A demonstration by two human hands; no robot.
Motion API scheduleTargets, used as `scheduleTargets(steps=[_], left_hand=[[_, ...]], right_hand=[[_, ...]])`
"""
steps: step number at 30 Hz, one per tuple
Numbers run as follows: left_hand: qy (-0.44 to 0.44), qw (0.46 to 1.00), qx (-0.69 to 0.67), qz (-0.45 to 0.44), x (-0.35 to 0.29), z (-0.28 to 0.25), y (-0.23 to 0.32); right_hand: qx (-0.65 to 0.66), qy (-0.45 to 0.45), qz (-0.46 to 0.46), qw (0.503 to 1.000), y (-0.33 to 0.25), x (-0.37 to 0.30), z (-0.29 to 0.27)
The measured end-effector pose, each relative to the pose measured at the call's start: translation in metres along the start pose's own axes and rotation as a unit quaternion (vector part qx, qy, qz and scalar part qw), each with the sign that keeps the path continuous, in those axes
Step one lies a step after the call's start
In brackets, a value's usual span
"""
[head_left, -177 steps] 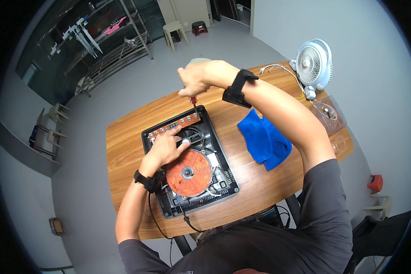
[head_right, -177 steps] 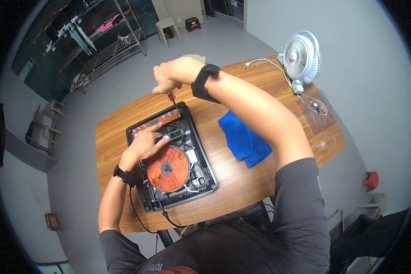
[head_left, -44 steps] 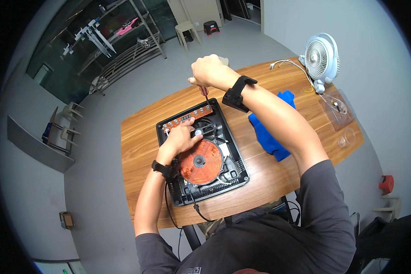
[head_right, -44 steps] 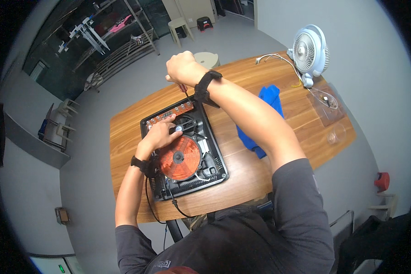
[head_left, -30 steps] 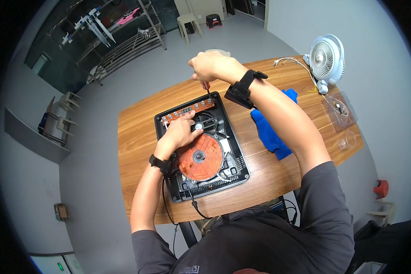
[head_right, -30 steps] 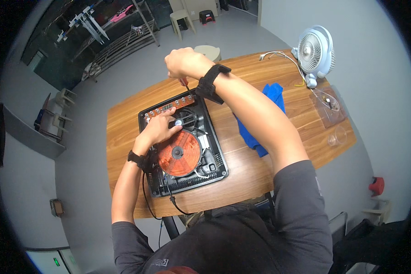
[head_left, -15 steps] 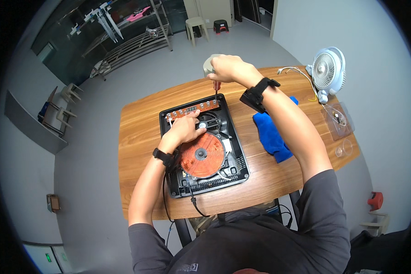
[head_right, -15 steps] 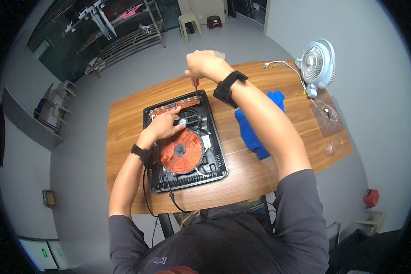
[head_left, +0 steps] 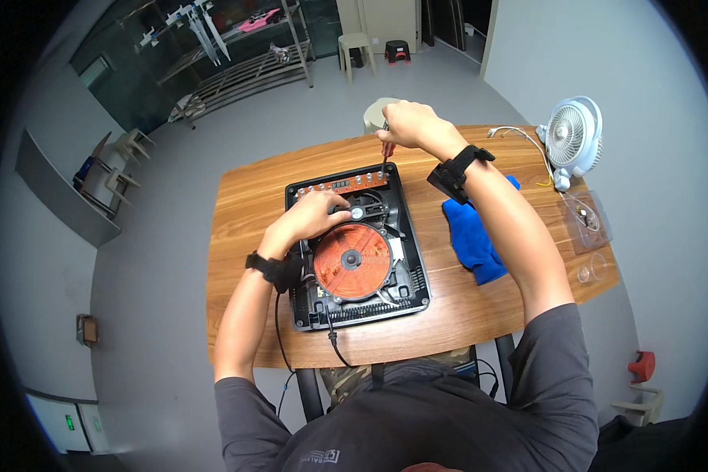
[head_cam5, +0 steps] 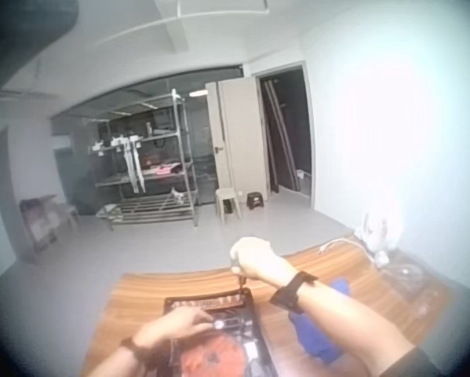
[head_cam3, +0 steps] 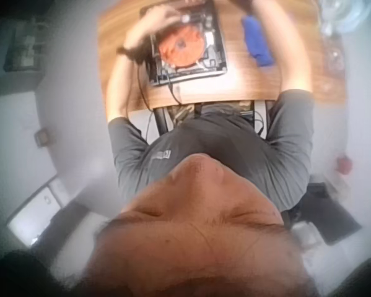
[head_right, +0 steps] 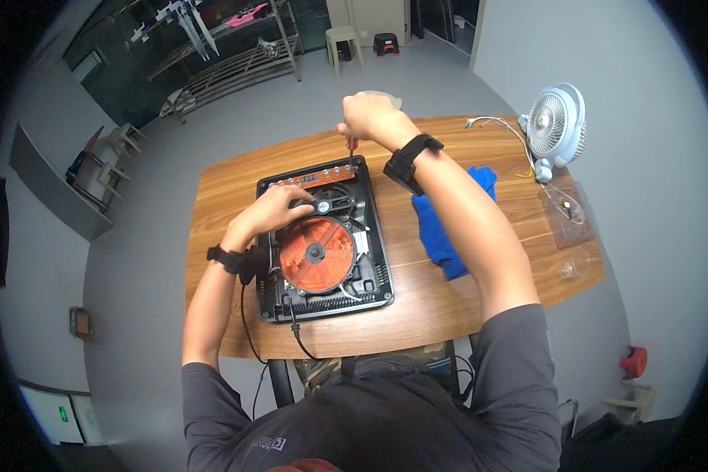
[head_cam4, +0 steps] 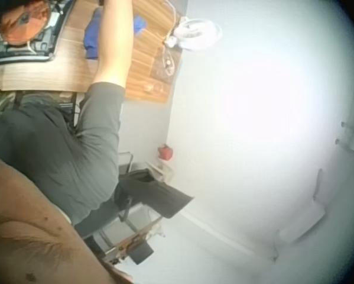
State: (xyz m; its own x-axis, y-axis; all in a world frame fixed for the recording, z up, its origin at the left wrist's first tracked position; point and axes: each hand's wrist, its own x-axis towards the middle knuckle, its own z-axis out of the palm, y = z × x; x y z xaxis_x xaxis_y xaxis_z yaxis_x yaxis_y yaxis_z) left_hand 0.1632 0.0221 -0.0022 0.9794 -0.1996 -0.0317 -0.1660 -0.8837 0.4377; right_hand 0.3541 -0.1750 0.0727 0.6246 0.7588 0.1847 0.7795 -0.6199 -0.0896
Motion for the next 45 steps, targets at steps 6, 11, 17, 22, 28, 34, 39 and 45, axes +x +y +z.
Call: scheduleTargets(steps=[6,11,17,22,28,34,39,45], left_hand=[[-0.027,0.999,-0.037,-0.018,-0.067,0.000,-0.004],[-0.024,1.000,-0.011,0.006,-0.094,0.017,0.012],[-0.008,0.999,0.032,0.011,-0.104,0.041,0.005],[-0.006,0.998,0.061,-0.003,-0.105,0.052,0.003],[-0.021,0.993,0.114,0.018,-0.119,0.044,0.028],[-0.013,0.996,0.085,0.033,-0.127,0.057,0.029],[-0.068,0.995,0.074,-0.023,-0.121,0.044,0.041],[0.173,0.984,-0.023,-0.026,-0.100,0.021,0.035]], right_hand=[[0.000,0.026,-0.009,1.000,-0.001,-0.008,0.005],[0.008,0.025,-0.005,1.000,-0.002,-0.011,0.004],[-0.001,0.011,-0.010,1.000,-0.015,-0.019,-0.009],[-0.004,0.024,0.006,1.000,-0.014,-0.017,-0.004],[0.022,0.070,0.034,0.997,-0.019,-0.019,-0.010],[0.134,0.139,0.041,0.980,-0.035,-0.036,-0.014],[0.196,0.130,0.006,0.972,-0.047,-0.081,0.014],[0.262,0.130,-0.047,0.955,-0.082,-0.122,0.025]])
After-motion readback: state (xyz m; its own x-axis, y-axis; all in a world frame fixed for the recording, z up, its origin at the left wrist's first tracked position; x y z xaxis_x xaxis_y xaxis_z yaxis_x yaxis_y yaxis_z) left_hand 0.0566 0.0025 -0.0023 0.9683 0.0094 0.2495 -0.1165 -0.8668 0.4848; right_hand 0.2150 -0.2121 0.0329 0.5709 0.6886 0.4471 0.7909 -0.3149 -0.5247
